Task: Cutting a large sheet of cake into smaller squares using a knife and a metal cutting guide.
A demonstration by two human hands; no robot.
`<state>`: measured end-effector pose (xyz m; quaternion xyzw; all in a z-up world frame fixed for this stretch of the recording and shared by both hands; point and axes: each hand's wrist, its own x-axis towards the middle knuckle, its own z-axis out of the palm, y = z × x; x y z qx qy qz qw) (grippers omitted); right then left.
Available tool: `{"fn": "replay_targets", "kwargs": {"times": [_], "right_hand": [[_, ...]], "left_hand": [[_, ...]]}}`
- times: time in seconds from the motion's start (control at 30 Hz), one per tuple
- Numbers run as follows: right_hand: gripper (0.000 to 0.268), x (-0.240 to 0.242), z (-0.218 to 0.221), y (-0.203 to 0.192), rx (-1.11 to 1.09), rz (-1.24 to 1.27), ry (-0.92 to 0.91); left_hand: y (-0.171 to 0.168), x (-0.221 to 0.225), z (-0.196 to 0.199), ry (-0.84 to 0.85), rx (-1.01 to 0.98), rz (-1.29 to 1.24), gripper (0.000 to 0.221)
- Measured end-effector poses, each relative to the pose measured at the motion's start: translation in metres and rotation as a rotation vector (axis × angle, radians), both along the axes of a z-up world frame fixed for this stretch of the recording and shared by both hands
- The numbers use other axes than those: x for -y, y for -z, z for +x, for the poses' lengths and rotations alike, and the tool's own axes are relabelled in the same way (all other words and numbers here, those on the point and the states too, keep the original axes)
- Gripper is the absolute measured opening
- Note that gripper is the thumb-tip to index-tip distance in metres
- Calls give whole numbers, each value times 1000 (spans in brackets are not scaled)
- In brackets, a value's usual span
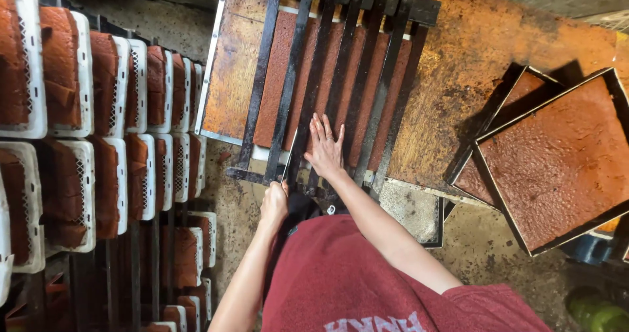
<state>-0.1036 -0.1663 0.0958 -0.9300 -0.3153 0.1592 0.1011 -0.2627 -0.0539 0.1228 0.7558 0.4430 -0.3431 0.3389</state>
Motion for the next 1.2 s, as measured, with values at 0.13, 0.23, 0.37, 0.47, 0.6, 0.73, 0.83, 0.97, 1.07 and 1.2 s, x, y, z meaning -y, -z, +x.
{"fn": "replay_targets", "kwargs": {"times": [0.13,0.23,0.37,0.47,0.6,0.73,0.83,0.97,1.07,1.2], "right_hand": [[98,0,0,3,22,-12,1],[100,2,0,5,-1,-16,12],[98,-3,-3,6,2,0,8],[98,3,-2,7,8,-7,20],[99,-3,-2,2,3,9,21],[98,2,-2,7,46,-14,-4],[101,14,2,8,32,36,1],[95,43,26,-2,-73,146,-19],[97,65,21,-10,-91,165,-32],[109,72,21,-7,-78,198,-24]], "left_hand": [[-6,4,-8,-17,9,-2,54],[-23,6,-28,25,-61,-9,63],[-23,3,-16,15,-44,-6,56],[-28,11,-37,7,-44,-24,57],[-21,6,-64,25,-85,8,53],[-21,4,-58,45,-65,22,56],[-41,9,-60,56,-59,20,53],[-67,13,3,-42,116,23,48],[-84,18,107,-84,336,-42,41],[7,10,247,369,588,117,31]]}}
